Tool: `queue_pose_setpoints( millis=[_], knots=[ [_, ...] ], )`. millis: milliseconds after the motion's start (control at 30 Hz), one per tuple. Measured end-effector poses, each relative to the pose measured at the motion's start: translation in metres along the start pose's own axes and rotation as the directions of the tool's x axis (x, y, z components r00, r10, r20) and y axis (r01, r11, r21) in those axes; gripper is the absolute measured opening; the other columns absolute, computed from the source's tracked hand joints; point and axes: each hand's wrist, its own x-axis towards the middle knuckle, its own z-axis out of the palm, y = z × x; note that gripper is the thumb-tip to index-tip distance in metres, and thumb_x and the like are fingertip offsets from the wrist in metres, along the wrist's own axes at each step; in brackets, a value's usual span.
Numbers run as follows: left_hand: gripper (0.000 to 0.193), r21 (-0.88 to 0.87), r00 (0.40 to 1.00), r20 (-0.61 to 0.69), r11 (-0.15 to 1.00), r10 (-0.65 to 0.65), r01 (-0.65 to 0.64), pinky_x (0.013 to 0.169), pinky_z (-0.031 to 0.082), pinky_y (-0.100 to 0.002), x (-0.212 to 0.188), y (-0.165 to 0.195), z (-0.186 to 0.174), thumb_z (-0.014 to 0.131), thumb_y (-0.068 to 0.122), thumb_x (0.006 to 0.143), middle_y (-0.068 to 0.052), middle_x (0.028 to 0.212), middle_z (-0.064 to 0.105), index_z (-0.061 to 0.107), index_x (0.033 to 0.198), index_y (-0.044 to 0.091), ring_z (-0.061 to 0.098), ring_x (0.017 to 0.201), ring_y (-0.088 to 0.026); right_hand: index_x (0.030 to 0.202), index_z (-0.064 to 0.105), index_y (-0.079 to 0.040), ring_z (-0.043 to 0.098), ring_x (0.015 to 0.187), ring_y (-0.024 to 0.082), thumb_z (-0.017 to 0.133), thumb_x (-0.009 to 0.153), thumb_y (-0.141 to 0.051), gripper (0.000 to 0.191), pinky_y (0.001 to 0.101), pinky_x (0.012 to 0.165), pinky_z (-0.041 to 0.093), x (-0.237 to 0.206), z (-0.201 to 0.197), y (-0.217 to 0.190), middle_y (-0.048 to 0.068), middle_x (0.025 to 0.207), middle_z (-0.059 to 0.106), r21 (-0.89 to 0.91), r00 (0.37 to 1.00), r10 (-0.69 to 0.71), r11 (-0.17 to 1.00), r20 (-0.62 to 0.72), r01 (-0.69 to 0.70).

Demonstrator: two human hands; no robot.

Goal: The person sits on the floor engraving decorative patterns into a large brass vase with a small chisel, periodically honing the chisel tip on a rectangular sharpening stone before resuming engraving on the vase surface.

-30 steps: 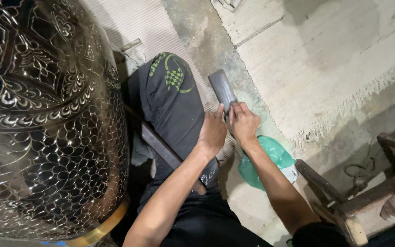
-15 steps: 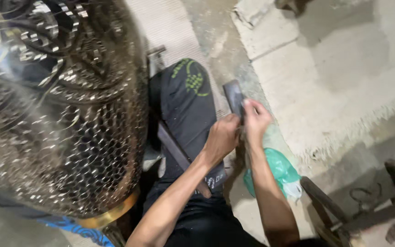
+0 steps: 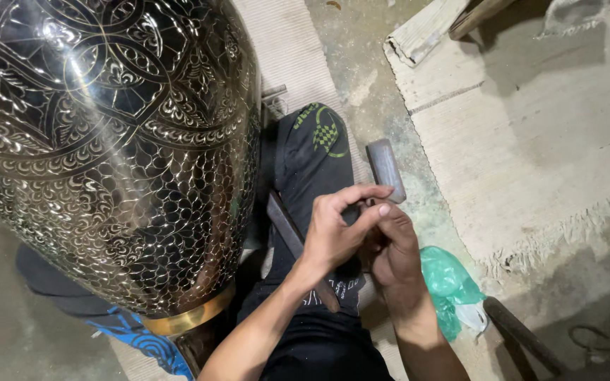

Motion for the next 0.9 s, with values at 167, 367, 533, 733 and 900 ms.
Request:
queue_pose_setpoints(
  millis=[167,367,533,733,900],
  knots=[
    [0.021,-0.090,0.998,0.065,0.996,-0.012,0.018,0.098,0.057,-0.030,-0.007,0.018,-0.015,0.074,0.005,0.092,-0.013,0.118,0.078,0.075,0.112,0.001,0.075,0.109,-0.018,0.122,0.068,-0.002,0.054,0.055,0.002,0.069,0.103,-0.028,0.031,0.0174,0.046,0.041,-0.012,-0.007,0.002,-0.004,0.078,0.065,0.011,0.997,0.011,1.000,0.073,-0.011],
    [0.017,-0.205,0.995,0.098,0.978,-0.017,0.036,0.101,0.057,-0.033,-0.013,0.033,-0.019,0.070,-0.002,0.092,-0.015,0.120,0.078,0.076,0.108,0.000,0.075,0.113,-0.022,0.122,0.067,-0.001,0.055,0.061,0.005,0.071,0.103,-0.023,0.030,0.0192,0.055,0.042,-0.025,-0.003,-0.001,-0.002,0.077,0.064,0.040,0.993,0.096,0.994,0.074,-0.100],
    [0.018,-0.210,0.994,0.091,0.975,-0.055,0.073,0.101,0.058,-0.032,-0.018,0.042,-0.022,0.069,-0.004,0.091,-0.015,0.119,0.078,0.078,0.106,0.000,0.075,0.112,-0.021,0.127,0.068,-0.001,0.056,0.064,0.007,0.073,0.101,-0.023,0.035,0.0206,0.059,0.044,-0.035,0.007,-0.008,0.000,0.079,0.066,0.032,0.992,0.079,0.996,0.103,-0.082],
    [0.018,-0.244,0.996,0.042,0.966,-0.075,0.083,0.097,0.059,-0.030,-0.021,0.049,-0.020,0.071,-0.005,0.090,-0.015,0.115,0.079,0.078,0.106,0.000,0.076,0.108,-0.019,0.126,0.070,-0.001,0.053,0.062,0.007,0.075,0.097,-0.020,0.035,0.0196,0.056,0.043,-0.041,0.018,-0.017,0.000,0.083,0.067,-0.020,0.990,0.098,0.995,0.098,-0.096],
    [0.014,-0.264,0.990,0.016,0.955,-0.138,0.137,0.088,0.060,-0.028,-0.026,0.049,-0.018,0.071,-0.003,0.093,-0.014,0.112,0.080,0.079,0.105,-0.002,0.076,0.099,-0.016,0.124,0.071,0.000,0.051,0.061,0.005,0.073,0.100,-0.016,0.029,0.0207,0.059,0.044,-0.043,0.025,-0.019,0.002,0.086,0.068,-0.017,0.989,0.095,0.996,0.112,-0.093]
  ],
)
